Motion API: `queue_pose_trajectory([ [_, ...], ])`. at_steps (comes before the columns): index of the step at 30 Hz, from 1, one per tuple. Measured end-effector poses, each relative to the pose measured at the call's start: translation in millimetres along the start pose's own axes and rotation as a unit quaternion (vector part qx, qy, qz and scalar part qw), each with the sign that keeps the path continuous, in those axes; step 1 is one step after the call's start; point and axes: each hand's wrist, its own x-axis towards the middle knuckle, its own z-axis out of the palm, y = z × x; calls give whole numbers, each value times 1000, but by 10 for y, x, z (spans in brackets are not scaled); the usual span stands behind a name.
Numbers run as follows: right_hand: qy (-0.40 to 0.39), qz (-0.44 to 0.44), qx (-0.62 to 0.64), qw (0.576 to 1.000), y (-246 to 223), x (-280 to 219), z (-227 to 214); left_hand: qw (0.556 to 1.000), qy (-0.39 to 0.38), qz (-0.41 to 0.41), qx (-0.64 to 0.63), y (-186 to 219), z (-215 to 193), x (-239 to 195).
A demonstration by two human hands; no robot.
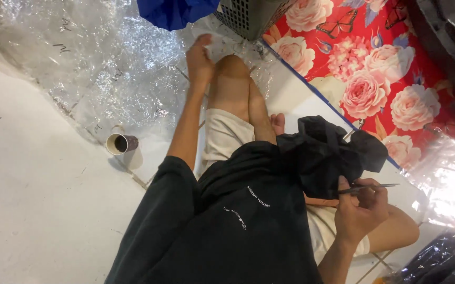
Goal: The person sits on the floor and uses scissors to cut a piece of black fabric. They repeatedly trim the edges and shape the material while holding it in their hands.
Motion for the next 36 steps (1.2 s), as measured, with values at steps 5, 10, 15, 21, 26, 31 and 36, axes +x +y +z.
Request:
queue_pose_trajectory([
  [5,0,36,46,998,-83,9,132,995,-37,-73,48,393,-382,8],
  [10,-7,24,66,998,-39,-3,165,988,17,-112,106,698,-345,-246],
  [15,7,48,77,996,-93,12,144,990,-120,50,-49,1826,-211,-516],
  [21,69,-27,69,995,74,49,189,905,-279,114,-300,2743,61,-1110],
  [26,75,-23,80,994,143,-4,137,882,-335,149,-296,3096,186,-1176],
  [31,59,-35,83,994,113,30,133,876,-382,132,-263,3197,262,-1176],
  [36,31,-40,65,997,89,82,106,882,-390,143,-223,3178,212,-1153],
])
